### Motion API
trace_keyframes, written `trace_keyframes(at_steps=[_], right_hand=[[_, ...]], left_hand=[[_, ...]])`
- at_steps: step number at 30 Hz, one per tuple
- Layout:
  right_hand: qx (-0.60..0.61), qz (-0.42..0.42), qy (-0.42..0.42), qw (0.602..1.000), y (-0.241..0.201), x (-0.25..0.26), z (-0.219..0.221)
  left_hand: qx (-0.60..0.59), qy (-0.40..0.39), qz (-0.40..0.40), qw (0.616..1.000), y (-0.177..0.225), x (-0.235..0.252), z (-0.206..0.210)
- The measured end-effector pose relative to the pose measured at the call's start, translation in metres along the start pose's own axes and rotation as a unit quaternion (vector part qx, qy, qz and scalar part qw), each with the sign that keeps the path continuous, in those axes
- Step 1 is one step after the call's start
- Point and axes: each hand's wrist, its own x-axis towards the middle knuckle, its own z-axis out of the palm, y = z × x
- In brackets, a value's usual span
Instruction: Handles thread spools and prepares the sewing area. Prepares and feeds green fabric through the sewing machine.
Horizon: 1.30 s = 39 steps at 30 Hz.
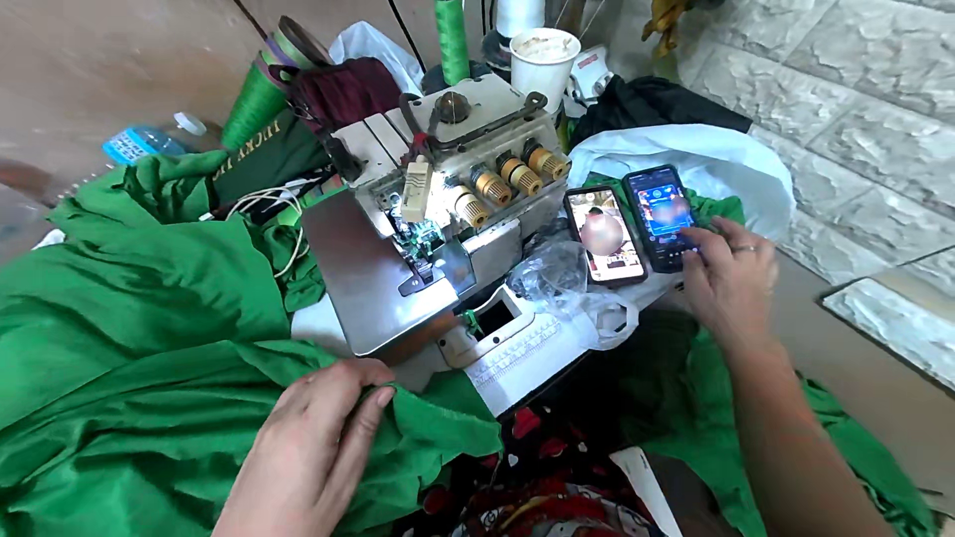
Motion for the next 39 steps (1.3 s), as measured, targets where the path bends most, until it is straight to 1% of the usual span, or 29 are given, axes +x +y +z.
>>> trace_keyframes(at_steps=[1, 3, 7, 11, 15, 18, 20, 23, 24, 28, 30, 32, 34, 35, 37, 39], right_hand=[[-0.022, 0.013, -0.015, 1.0, 0.01, 0.0, 0.001], [-0.04, 0.008, -0.029, 0.999, 0.017, 0.0, 0.002], [-0.05, -0.014, -0.008, 0.999, 0.015, -0.001, 0.007], [-0.057, -0.003, -0.031, 0.998, 0.019, 0.002, 0.01], [-0.042, -0.01, 0.024, 0.999, 0.011, 0.005, -0.002], [-0.032, -0.016, 0.04, 0.999, 0.013, 0.002, 0.003], [-0.043, -0.021, 0.03, 0.998, 0.016, -0.001, 0.008], [-0.064, -0.007, -0.034, 0.997, 0.019, -0.001, 0.013], [-0.067, -0.007, -0.036, 0.997, 0.018, 0.001, 0.011], [-0.051, -0.016, 0.018, 0.998, 0.013, 0.006, 0.002], [-0.015, -0.028, 0.027, 0.999, 0.007, 0.003, -0.001], [0.066, -0.062, 0.029, 0.995, -0.012, -0.001, -0.004], [0.174, -0.11, 0.013, 0.979, -0.047, -0.012, -0.007], [0.229, -0.134, 0.002, 0.964, -0.071, -0.019, -0.008], [0.347, -0.194, -0.012, 0.918, -0.123, -0.03, -0.008], [0.436, -0.225, 0.0, 0.871, -0.17, -0.036, -0.008]], left_hand=[[0.0, 0.001, 0.003, 1.0, 0.0, 0.001, 0.001], [-0.001, 0.001, 0.006, 1.0, -0.001, 0.002, 0.003], [0.003, -0.007, 0.012, 1.0, 0.0, 0.004, 0.004], [0.001, -0.014, 0.014, 1.0, 0.0, 0.004, 0.003], [0.002, -0.016, 0.016, 1.0, 0.0, 0.004, 0.002], [-0.004, -0.015, 0.02, 1.0, 0.002, 0.005, 0.002], [-0.006, -0.016, 0.023, 1.0, 0.002, 0.004, 0.002], [-0.008, -0.018, 0.026, 0.999, 0.001, 0.004, 0.001], [-0.007, -0.017, 0.027, 0.999, 0.001, 0.004, 0.001], [-0.005, -0.015, 0.026, 1.0, 0.0, 0.003, 0.001], [-0.01, -0.011, 0.029, 0.999, 0.0, 0.003, 0.001], [-0.019, -0.004, 0.029, 0.999, 0.001, 0.005, 0.002], [-0.021, 0.005, 0.029, 0.999, 0.004, 0.011, 0.003], [-0.016, 0.015, 0.03, 0.999, 0.006, 0.015, 0.004], [0.0, 0.043, 0.029, 0.999, 0.011, 0.027, 0.002], [0.013, 0.061, 0.028, 0.998, 0.015, 0.036, -0.003]])
